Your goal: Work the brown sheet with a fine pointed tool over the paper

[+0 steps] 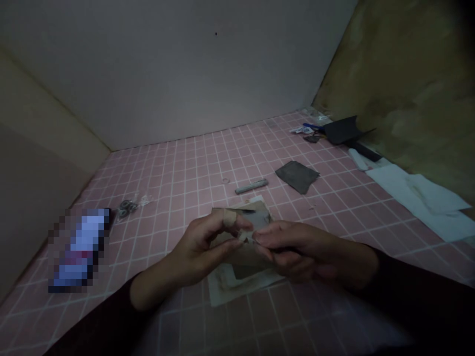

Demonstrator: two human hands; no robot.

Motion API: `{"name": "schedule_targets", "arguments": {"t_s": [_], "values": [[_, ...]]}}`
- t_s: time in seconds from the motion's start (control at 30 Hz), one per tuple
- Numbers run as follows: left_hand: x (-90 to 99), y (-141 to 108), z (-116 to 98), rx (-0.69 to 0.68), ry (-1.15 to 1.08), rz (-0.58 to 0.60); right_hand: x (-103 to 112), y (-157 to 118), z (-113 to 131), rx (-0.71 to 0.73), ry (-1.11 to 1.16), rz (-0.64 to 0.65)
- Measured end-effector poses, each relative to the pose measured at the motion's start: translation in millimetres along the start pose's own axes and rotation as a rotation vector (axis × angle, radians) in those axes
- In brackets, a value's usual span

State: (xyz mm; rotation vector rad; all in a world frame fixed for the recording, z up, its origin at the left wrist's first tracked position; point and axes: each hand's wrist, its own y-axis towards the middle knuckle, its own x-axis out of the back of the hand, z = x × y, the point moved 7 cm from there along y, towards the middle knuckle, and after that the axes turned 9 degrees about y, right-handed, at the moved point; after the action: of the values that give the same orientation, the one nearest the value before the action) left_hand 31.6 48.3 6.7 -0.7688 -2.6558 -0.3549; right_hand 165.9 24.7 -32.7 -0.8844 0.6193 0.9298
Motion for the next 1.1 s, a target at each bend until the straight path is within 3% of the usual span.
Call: {"name": "schedule_targets", "arguments": {"t_s": [0.1,0.27,0.33,0.4,0.53,0.6,0.7,0.8,0.93,1.1], "values": [[0.2,0,2,0.008,-0.038,-0.035,-2,1,2,0.135,-0.211,-0.076],[-1.4,2,11,0.076,-0.082,-0.092,-11,-7,24,0.639,-1.039,-0.312],[-1.2,3,14,0.094,-0.066,-0.109,-16,-11,27,0.742,-1.173,-0.347],[-1.0,2,15,0.093,-0.040,-0.103,-12,-9,25,0.667,-1.054,-0.312],[-1.0,1,8,0.042,-0.024,-0.049,3,-2,11,0.258,-0.361,-0.169],[-1.2,1,5,0.025,-0.052,-0.029,5,-1,6,0.122,-0.092,-0.103],[-2.5,1,1,0.005,-0.089,-0.007,4,-1,1,0.005,0.078,-0.018],[-2.4,0,-1,-0.014,-0.095,-0.016,2,0,-1,0.011,0.037,0.000],[-1.7,0,-1,0.003,-0.116,-0.048,-2,0,5,0.167,-0.278,-0.071],[-2.7,2,8,0.093,-0.154,-0.107,-14,-12,27,0.646,-1.184,-0.322]]}}
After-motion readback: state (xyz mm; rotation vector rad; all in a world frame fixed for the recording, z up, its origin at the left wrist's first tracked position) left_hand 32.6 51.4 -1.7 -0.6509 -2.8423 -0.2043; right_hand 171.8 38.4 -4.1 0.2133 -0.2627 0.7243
